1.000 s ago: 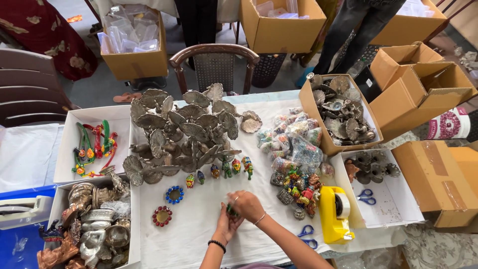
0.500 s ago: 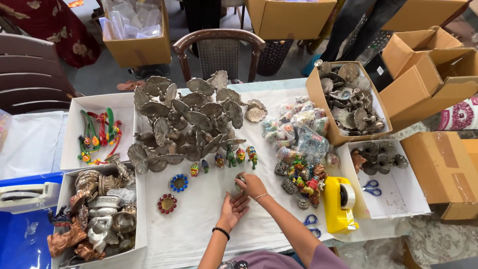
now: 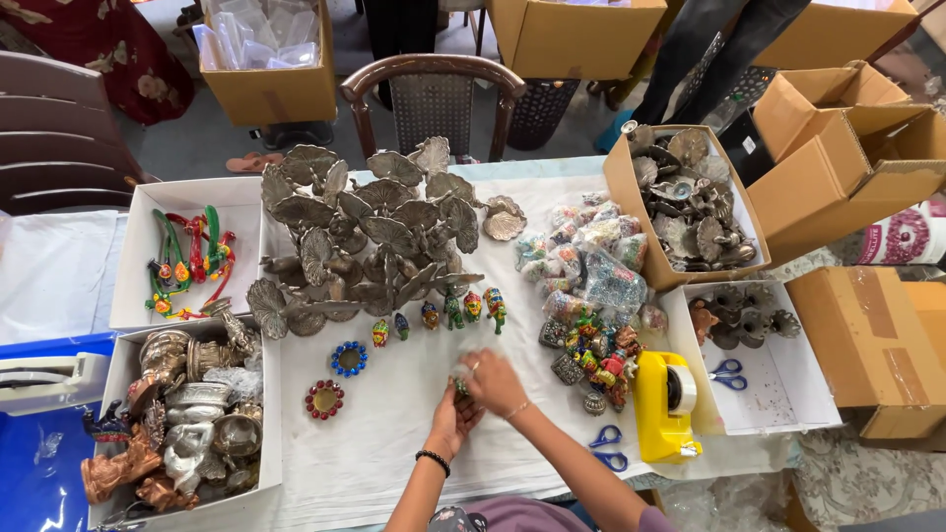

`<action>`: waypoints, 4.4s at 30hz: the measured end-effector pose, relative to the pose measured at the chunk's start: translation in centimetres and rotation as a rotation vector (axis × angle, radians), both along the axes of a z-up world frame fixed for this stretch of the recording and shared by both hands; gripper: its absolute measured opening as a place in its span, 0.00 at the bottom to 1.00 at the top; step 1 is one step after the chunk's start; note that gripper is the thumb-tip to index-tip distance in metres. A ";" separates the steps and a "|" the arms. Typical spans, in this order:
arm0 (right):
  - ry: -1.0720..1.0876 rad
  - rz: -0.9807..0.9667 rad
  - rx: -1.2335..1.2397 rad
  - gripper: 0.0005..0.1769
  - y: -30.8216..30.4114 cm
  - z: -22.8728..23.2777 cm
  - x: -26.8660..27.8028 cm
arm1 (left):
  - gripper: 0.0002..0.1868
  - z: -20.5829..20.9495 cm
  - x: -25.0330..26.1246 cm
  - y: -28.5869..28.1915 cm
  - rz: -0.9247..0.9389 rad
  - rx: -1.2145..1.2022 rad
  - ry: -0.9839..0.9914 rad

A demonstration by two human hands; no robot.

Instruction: Packaging small decorative figurines and objects at a workstation.

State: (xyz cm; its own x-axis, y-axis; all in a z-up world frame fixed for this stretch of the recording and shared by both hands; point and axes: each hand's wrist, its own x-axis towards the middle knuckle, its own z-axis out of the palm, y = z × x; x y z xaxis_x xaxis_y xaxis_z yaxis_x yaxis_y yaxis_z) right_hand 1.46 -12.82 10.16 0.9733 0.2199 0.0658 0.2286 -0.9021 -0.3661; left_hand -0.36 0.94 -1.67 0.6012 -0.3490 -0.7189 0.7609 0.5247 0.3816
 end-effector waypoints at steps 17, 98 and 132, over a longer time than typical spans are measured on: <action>0.311 -0.185 0.127 0.29 -1.4 -3.8 -1.8 | 0.33 0.5 -0.5 0.0 0.116 0.004 0.065; 0.491 -0.261 0.643 0.14 -3.1 -8.6 -1.4 | 0.46 6.0 -1.2 0.0 -0.047 0.259 -0.026; -0.082 0.134 -0.052 0.27 1.7 -2.0 -2.6 | 0.26 -2.9 -1.3 0.7 0.110 0.104 -0.075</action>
